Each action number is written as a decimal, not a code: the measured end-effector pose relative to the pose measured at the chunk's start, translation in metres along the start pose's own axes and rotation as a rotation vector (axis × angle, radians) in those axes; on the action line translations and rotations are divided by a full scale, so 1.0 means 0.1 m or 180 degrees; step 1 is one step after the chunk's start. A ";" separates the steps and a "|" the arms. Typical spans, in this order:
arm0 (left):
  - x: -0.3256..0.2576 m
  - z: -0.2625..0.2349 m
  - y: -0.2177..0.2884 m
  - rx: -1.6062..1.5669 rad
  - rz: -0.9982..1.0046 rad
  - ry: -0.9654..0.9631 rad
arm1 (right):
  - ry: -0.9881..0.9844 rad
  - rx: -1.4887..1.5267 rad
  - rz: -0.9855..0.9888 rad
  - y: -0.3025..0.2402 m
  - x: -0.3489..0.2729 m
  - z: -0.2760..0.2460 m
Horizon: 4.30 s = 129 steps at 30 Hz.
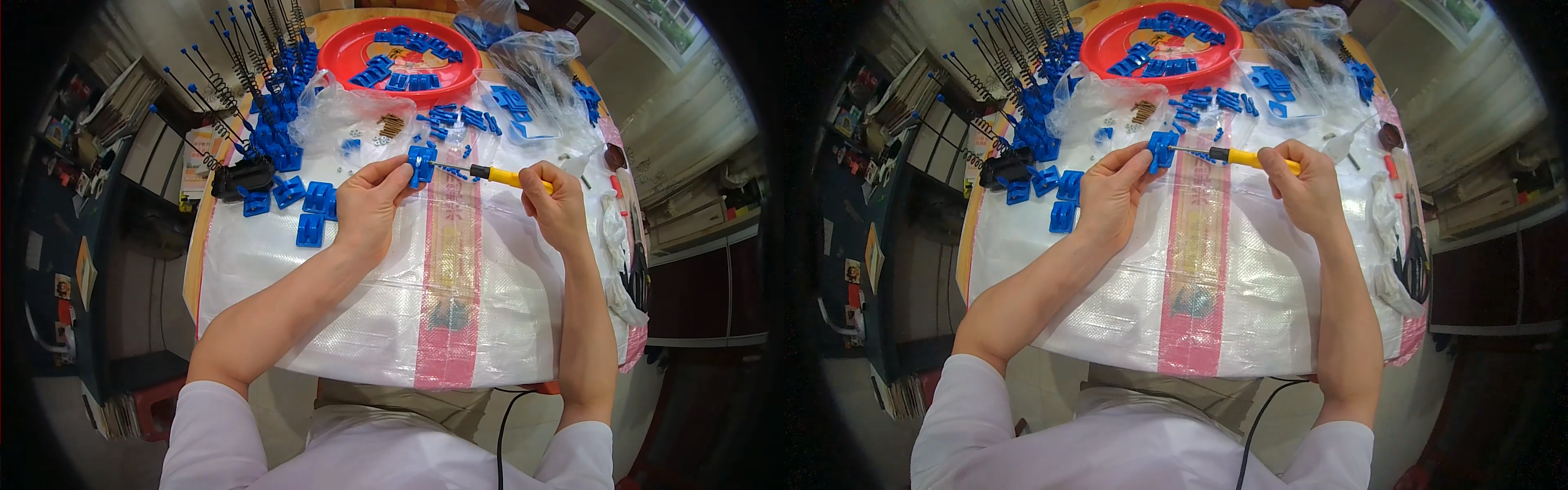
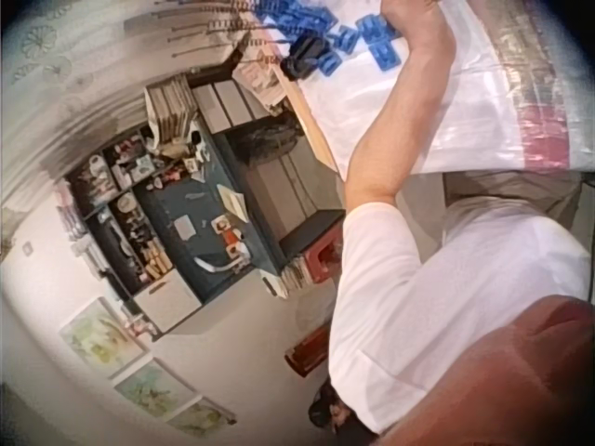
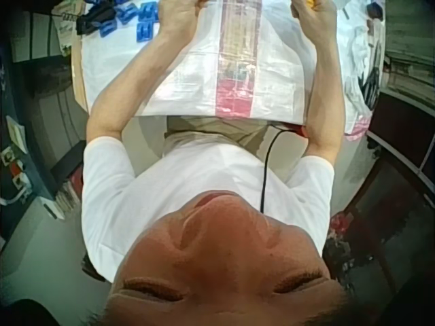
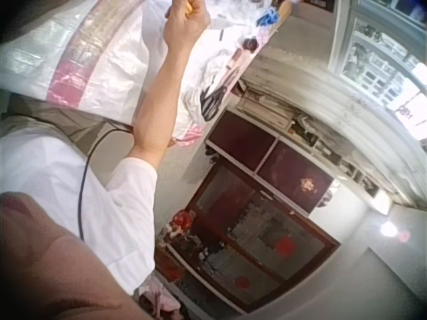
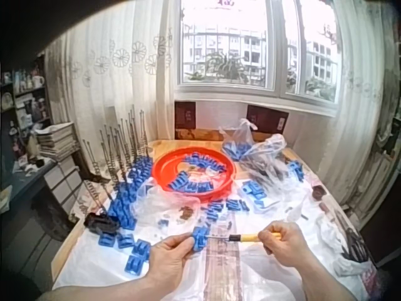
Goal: Assembling blue plastic fixture components by inserting metal pins and using a screwdriver.
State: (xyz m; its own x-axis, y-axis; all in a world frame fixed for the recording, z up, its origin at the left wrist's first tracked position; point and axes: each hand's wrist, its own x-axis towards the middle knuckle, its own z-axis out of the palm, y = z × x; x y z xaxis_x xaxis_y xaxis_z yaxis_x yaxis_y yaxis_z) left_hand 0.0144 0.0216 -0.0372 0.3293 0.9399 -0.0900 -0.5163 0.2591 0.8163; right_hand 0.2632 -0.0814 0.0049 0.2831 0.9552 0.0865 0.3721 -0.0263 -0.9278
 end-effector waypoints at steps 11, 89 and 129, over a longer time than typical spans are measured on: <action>0.02 -0.04 -0.02 0.0016 0.0004 -0.0022 | 0.0280 -0.0153 -0.0440 -0.04 -0.01 0.09; 0.01 -0.04 -0.01 0.0089 -0.0051 -0.0103 | 0.0075 -0.0620 -0.0759 -0.11 -0.07 0.13; 0.01 -0.02 0.02 0.0242 0.0068 -0.0098 | 0.0159 0.0260 -0.0251 0.01 -0.16 0.17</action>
State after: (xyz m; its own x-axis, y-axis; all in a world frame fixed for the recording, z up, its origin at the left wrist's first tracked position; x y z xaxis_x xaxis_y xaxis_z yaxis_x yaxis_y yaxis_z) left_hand 0.0124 0.0239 -0.0373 0.3436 0.9375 -0.0555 -0.4624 0.2204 0.8588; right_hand 0.2437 -0.0919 -0.0033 0.3004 0.9374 0.1763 0.3223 0.0742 -0.9437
